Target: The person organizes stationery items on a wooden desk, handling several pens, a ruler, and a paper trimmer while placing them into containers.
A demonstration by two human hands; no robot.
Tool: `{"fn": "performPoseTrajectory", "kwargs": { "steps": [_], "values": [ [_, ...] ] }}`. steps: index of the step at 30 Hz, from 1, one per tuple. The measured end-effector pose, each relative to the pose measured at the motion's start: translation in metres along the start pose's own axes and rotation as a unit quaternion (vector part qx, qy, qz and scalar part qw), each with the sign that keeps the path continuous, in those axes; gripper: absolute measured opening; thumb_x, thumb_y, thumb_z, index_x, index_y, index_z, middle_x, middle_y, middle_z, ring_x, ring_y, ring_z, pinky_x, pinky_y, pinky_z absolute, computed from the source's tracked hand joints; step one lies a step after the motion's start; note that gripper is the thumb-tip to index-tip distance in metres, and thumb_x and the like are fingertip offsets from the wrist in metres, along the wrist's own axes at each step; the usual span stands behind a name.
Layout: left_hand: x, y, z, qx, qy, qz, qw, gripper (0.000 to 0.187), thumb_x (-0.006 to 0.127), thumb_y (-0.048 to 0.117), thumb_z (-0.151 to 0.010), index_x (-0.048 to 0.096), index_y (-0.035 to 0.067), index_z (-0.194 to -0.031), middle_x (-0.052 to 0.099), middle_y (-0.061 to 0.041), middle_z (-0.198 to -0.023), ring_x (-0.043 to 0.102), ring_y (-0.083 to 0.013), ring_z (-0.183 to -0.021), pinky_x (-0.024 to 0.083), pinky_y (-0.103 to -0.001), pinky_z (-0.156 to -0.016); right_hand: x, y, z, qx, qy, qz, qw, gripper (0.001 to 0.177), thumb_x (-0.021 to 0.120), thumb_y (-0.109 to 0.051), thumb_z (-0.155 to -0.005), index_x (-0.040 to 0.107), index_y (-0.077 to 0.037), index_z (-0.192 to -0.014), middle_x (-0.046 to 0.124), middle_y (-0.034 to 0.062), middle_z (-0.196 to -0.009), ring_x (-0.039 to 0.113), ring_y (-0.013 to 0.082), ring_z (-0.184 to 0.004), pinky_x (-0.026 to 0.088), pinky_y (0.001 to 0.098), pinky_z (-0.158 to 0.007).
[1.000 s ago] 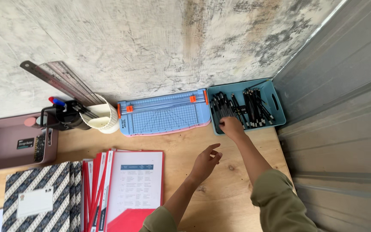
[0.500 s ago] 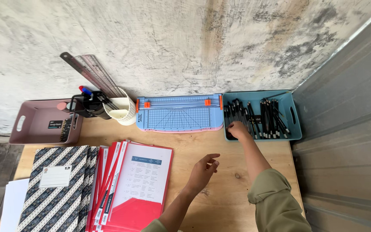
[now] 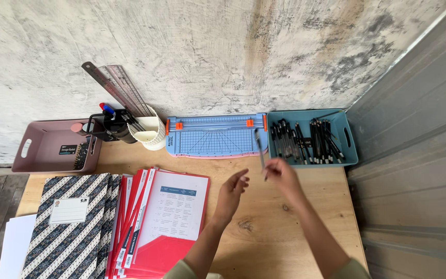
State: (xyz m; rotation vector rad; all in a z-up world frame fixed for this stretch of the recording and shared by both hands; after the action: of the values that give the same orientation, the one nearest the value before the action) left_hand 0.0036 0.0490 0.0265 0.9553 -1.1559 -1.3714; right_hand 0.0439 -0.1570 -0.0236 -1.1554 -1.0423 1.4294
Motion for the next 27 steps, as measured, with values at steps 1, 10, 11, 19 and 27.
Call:
{"fn": "performPoseTrajectory", "kwargs": {
  "steps": [1, 10, 11, 19, 27],
  "values": [
    [-0.002, 0.008, -0.001, 0.004, 0.008, 0.027, 1.0, 0.041, 0.055, 0.026, -0.105, 0.062, 0.006, -0.139, 0.073, -0.002, -0.109, 0.065, -0.0091, -0.095, 0.054, -0.025, -0.084, 0.012, -0.015, 0.023, -0.039, -0.026, -0.05, 0.998, 0.023, 0.069, -0.006, -0.094, 0.063, -0.001, -0.115, 0.073, 0.0082, -0.1, 0.071, 0.016, -0.088, 0.059, 0.0292, -0.078],
    [-0.042, 0.065, 0.061, 0.003, -0.072, 0.108, 0.992, 0.024, 0.062, 0.02, -0.101, 0.069, -0.001, -0.112, 0.067, -0.002, -0.087, 0.065, -0.0105, -0.083, 0.058, -0.028, -0.079, 0.076, -0.108, 0.14, -0.066, -0.065, -0.008, 0.996, 0.019, 0.07, -0.006, -0.094, 0.066, 0.0, -0.112, 0.073, 0.0051, -0.1, 0.069, 0.0125, -0.093, 0.056, 0.0261, -0.084],
    [-0.048, 0.071, 0.067, 0.021, -0.072, 0.105, 0.992, 0.022, 0.064, 0.018, -0.101, 0.07, 0.0, -0.111, 0.067, -0.001, -0.087, 0.063, -0.0098, -0.082, 0.056, -0.027, -0.077, 0.082, -0.118, 0.144, -0.081, -0.058, 0.03, 0.995, 0.018, 0.071, -0.007, -0.095, 0.068, 0.0, -0.111, 0.074, 0.0051, -0.1, 0.069, 0.0125, -0.092, 0.056, 0.026, -0.084],
    [-0.098, 0.109, 0.12, 0.099, -0.044, 0.038, 0.993, 0.011, 0.076, 0.009, -0.092, 0.067, 0.003, -0.094, 0.067, 0.001, -0.086, 0.055, -0.0061, -0.072, 0.05, -0.023, -0.063, 0.143, -0.199, 0.145, -0.151, -0.038, -0.141, 0.978, 0.02, 0.068, -0.004, -0.097, 0.066, 0.002, -0.116, 0.066, 0.0032, -0.1, 0.064, 0.0088, -0.093, 0.054, 0.0258, -0.081],
    [-0.176, 0.126, 0.14, 0.111, -0.003, 0.049, 0.993, 0.017, 0.079, 0.011, -0.091, 0.065, 0.003, -0.095, 0.063, 0.001, -0.08, 0.052, -0.0045, -0.068, 0.047, -0.022, -0.057, 0.223, -0.228, 0.134, -0.16, -0.054, -0.129, 0.977, 0.017, 0.064, -0.002, -0.099, 0.07, 0.004, -0.114, 0.068, 0.0021, -0.095, 0.064, 0.0074, -0.084, 0.053, 0.0243, -0.073]
  ]
}}
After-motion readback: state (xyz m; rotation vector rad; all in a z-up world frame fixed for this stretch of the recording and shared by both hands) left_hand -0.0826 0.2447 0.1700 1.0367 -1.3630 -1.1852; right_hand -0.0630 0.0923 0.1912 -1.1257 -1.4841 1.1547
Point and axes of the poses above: each hand's wrist, its own z-axis away from the middle knuckle, its own x-axis out of the palm, y = z × x, the point moved 3 cm from there along -z, towards the middle knuckle
